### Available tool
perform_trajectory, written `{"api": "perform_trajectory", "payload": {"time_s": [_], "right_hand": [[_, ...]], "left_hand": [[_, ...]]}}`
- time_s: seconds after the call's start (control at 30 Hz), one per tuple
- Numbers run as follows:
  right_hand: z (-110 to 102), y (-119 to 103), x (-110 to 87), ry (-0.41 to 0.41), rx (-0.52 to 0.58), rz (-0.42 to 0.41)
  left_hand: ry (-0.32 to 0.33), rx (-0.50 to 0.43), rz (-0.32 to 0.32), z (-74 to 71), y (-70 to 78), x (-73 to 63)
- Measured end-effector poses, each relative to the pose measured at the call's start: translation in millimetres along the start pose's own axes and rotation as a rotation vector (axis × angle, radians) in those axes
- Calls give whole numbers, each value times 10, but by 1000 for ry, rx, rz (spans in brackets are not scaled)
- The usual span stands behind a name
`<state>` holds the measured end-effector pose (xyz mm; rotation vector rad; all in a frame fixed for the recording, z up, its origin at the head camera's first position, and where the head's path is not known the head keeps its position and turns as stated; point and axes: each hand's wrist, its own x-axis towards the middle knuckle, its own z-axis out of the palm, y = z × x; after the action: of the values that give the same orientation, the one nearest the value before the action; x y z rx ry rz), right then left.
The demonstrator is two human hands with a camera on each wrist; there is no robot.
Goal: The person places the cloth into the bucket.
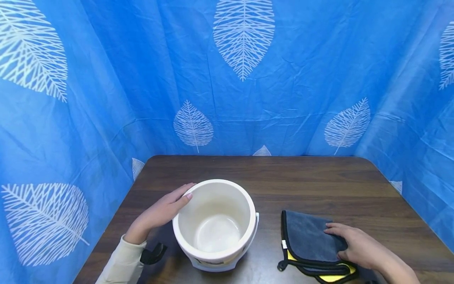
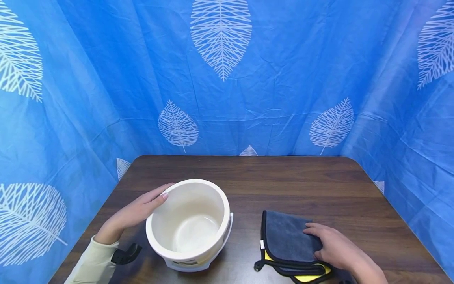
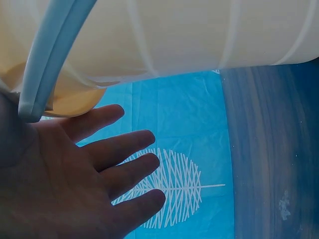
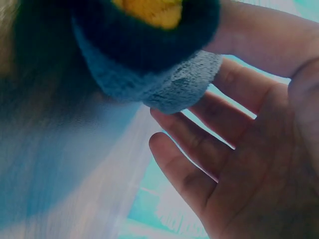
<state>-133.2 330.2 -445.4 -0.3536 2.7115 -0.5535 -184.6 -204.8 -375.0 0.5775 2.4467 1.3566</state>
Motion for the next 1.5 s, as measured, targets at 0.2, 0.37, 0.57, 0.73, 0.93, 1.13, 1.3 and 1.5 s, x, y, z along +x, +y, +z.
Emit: {"api": "perform_trajectory", "payload": {"time_s": [0.2,0.37,0.57,0.73,0.93,1.13,1.3,1.5], "right_hand": [[-32,-2,-6,30,-25,-24],[-39,17,-13,58,-49,-50],[-32,6,-4,84,-64,-50],[-12,-17,-2,115,-78,-52],[11,-34,-15,186,-79,-69],[47,-74,-61,315,-103,-101],[53,-97,-87,386,-94,-107],[35,-104,-120,473,-93,-136]], "left_hand": [[-15,-28,-3,-5,-14,8],[-12,-12,4,4,-21,10],[8,10,-29,23,-14,8],[-3,-10,-18,14,1,1],[-17,-45,-11,9,15,-6],[-11,-56,-24,20,9,-4],[-9,-63,-28,31,-8,5],[2,-67,8,44,-40,7]]}}
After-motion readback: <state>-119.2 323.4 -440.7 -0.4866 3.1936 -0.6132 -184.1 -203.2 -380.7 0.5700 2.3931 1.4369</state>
